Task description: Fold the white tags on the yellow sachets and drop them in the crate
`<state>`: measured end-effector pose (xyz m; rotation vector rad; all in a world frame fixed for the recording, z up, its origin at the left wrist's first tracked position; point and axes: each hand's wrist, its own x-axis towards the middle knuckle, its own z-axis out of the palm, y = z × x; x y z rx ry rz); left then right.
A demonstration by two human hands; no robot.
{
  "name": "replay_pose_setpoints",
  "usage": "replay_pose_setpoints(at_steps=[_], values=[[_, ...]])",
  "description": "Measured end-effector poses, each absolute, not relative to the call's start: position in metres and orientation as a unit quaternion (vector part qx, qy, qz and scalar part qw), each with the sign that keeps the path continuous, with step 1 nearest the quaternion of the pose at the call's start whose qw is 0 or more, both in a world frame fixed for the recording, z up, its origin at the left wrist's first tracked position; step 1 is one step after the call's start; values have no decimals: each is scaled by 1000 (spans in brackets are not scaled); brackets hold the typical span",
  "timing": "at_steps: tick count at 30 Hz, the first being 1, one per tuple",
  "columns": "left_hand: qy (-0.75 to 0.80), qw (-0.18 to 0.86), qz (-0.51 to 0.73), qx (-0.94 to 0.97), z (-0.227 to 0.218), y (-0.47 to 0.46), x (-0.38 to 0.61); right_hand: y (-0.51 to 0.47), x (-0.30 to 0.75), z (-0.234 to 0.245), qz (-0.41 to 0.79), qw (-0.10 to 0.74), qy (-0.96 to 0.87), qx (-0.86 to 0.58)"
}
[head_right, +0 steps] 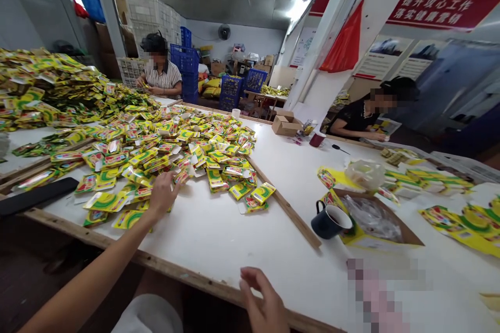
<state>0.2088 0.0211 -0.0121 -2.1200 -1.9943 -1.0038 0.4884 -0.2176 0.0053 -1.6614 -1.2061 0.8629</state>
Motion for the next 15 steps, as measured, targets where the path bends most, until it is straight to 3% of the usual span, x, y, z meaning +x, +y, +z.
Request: replay_pose_setpoints(at_steps=[5, 9, 15], values=[[-635, 7, -259, -728, -12, 44, 217, -201, 454, 6, 389, 430, -522, -625], [-638, -20, -231, -734, -5, 55, 224, -203, 444, -17, 382, 478, -504, -609], [-596, -76, -249, -759, -14, -25, 279, -185, 447, -34, 360, 545, -461, -600]])
